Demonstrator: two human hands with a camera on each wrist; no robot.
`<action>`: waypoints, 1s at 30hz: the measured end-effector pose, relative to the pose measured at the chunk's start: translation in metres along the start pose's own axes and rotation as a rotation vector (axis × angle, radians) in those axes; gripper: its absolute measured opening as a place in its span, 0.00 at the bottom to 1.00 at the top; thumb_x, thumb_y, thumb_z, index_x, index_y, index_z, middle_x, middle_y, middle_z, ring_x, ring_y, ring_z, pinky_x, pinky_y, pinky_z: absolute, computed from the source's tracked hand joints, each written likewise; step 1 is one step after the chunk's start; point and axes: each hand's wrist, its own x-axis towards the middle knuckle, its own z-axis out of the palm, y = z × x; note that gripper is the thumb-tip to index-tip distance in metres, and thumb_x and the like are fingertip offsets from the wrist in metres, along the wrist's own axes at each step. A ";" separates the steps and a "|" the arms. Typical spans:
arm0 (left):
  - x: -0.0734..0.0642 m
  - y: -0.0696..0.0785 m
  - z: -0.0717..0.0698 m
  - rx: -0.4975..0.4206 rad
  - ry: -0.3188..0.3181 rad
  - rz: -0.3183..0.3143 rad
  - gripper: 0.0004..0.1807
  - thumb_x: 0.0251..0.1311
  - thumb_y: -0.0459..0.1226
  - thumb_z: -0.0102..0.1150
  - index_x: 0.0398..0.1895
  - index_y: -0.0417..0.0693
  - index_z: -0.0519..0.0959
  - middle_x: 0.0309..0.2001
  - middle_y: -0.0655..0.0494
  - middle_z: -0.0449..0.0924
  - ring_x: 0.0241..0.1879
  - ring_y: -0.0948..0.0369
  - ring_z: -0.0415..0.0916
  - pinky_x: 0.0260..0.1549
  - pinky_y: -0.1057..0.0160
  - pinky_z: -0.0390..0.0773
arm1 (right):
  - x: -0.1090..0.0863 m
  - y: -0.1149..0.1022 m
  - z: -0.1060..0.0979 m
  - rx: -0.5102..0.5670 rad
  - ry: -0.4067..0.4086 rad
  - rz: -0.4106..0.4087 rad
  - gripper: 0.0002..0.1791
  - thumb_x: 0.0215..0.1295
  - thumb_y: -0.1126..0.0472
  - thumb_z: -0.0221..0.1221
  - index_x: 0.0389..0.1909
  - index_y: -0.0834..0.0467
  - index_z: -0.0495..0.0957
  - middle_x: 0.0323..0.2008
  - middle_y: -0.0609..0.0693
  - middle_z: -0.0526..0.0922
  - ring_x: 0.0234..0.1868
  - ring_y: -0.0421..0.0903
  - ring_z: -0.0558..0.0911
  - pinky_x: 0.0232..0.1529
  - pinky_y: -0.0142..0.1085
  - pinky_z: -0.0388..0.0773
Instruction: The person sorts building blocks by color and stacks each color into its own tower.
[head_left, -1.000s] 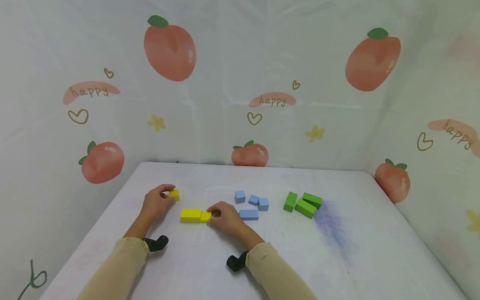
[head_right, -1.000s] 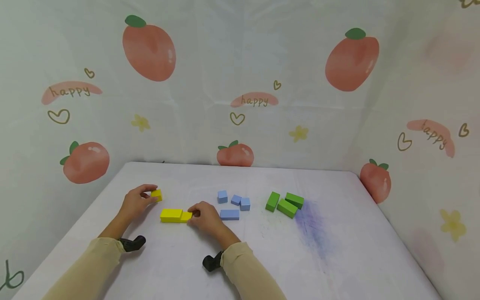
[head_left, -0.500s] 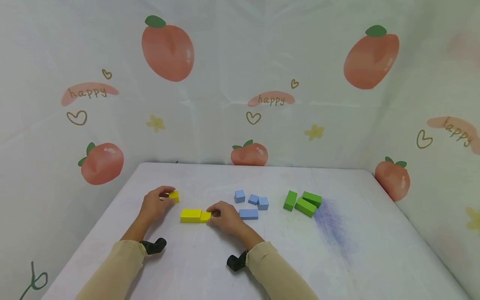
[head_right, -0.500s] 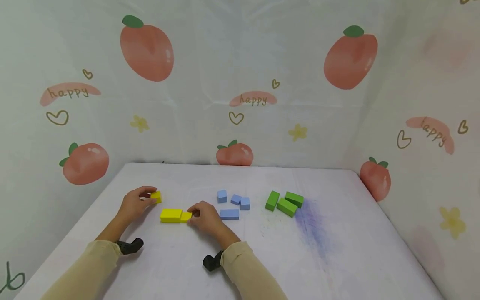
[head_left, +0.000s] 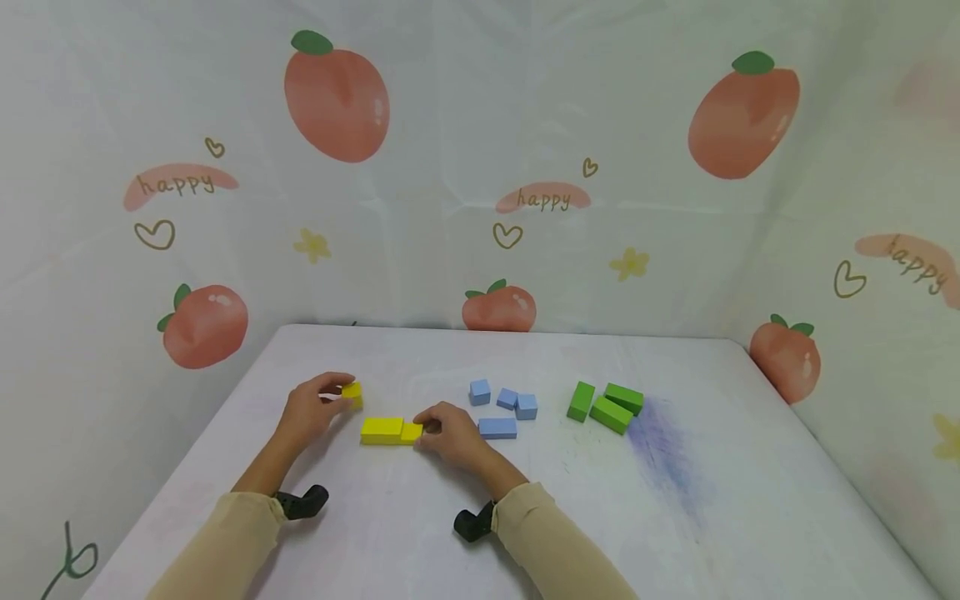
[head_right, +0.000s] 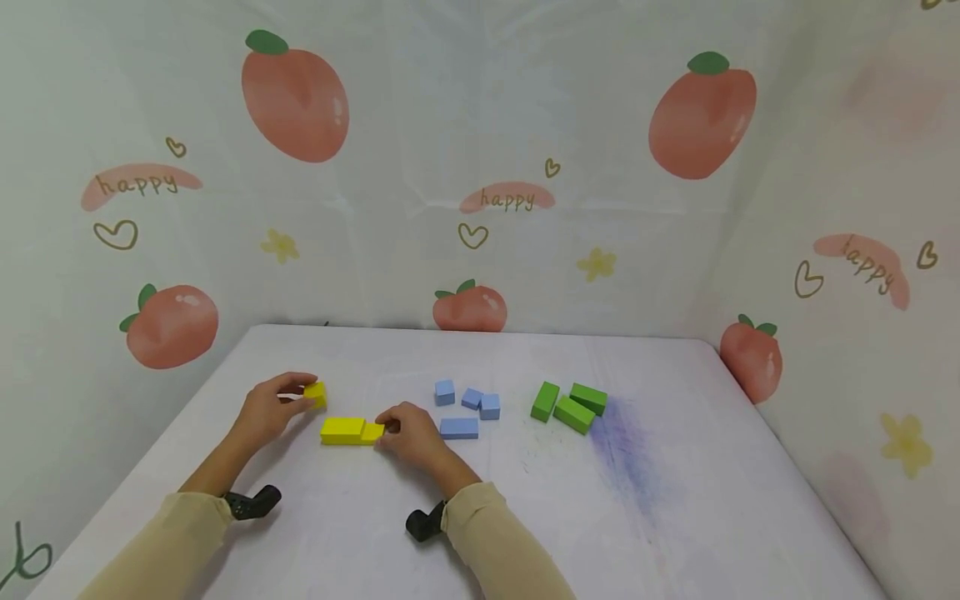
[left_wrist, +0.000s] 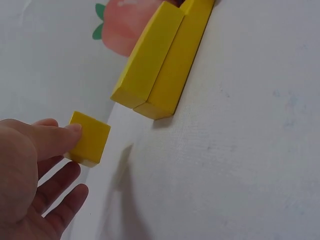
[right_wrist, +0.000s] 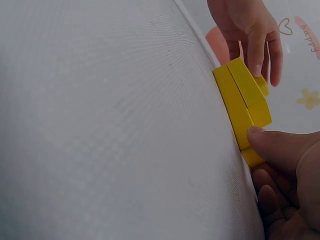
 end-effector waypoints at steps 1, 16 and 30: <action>-0.001 0.000 0.000 -0.005 -0.003 0.001 0.21 0.61 0.29 0.62 0.58 0.43 0.76 0.56 0.42 0.76 0.53 0.45 0.72 0.51 0.47 0.73 | 0.000 0.000 0.000 0.002 0.000 -0.001 0.15 0.58 0.65 0.68 0.47 0.56 0.82 0.36 0.41 0.76 0.38 0.39 0.74 0.43 0.31 0.73; -0.020 0.011 0.000 -0.057 -0.024 0.107 0.20 0.59 0.29 0.65 0.56 0.43 0.78 0.54 0.46 0.78 0.51 0.48 0.75 0.50 0.48 0.75 | -0.002 -0.003 -0.002 0.009 0.004 0.014 0.15 0.58 0.64 0.68 0.48 0.55 0.82 0.36 0.41 0.76 0.39 0.39 0.74 0.44 0.31 0.73; -0.034 0.015 0.005 -0.073 -0.043 0.129 0.20 0.58 0.30 0.65 0.55 0.45 0.78 0.53 0.49 0.79 0.50 0.51 0.75 0.48 0.51 0.77 | -0.002 -0.003 -0.001 -0.004 0.007 0.003 0.15 0.59 0.64 0.67 0.48 0.55 0.82 0.37 0.40 0.76 0.39 0.38 0.74 0.44 0.31 0.73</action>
